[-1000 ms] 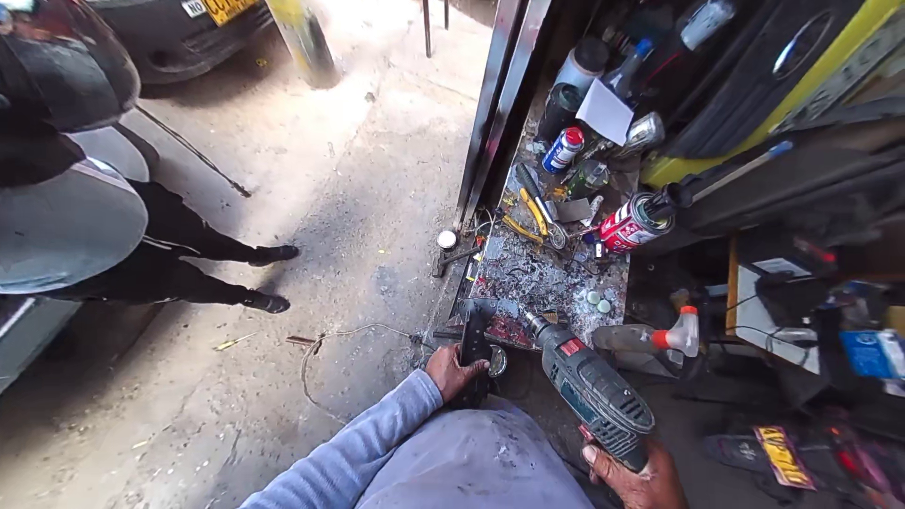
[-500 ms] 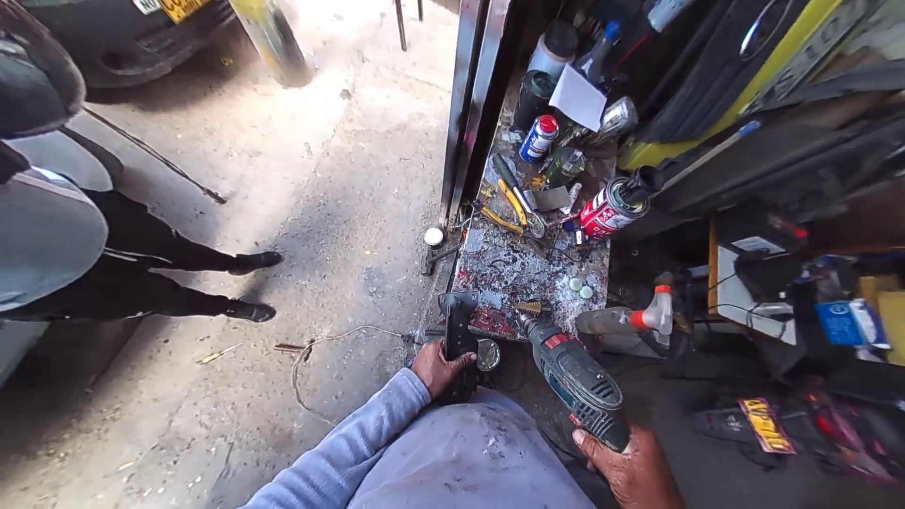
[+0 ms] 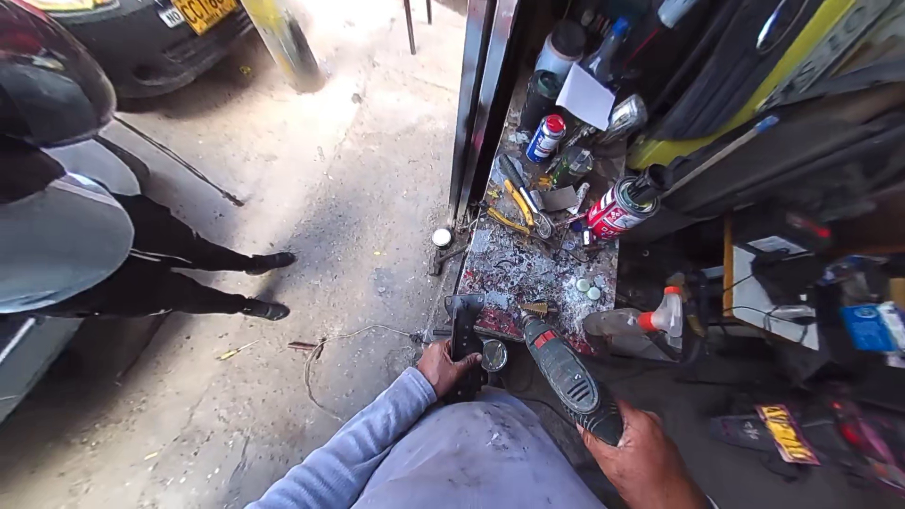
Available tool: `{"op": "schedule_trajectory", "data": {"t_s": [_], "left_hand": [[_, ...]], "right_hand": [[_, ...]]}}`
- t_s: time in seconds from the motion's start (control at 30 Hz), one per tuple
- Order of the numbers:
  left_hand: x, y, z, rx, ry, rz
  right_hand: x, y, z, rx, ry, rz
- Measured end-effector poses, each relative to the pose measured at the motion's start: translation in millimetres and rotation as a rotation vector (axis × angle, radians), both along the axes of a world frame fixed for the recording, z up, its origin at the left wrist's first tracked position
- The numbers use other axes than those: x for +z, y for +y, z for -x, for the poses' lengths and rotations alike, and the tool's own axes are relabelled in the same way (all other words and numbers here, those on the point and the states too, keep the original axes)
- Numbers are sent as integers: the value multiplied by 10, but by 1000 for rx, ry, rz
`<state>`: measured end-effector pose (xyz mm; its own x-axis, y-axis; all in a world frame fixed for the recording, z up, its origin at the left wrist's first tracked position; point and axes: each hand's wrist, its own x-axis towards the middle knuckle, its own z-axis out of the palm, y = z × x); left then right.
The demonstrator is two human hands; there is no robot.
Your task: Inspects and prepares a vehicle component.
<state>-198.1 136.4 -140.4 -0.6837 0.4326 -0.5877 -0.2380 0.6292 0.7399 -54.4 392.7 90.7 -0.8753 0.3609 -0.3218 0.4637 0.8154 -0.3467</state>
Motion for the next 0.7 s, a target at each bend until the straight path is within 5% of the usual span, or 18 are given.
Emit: {"op": "schedule_trajectory", "data": {"t_s": [0.4,0.7], "left_hand": [[2,-33,42,-20,-18,0],[-62,-12,23,-13,-8,-25]], "right_hand": [[-89,3,224,36,87,-17],[-8,-131,-7,-152,223,436]]}}
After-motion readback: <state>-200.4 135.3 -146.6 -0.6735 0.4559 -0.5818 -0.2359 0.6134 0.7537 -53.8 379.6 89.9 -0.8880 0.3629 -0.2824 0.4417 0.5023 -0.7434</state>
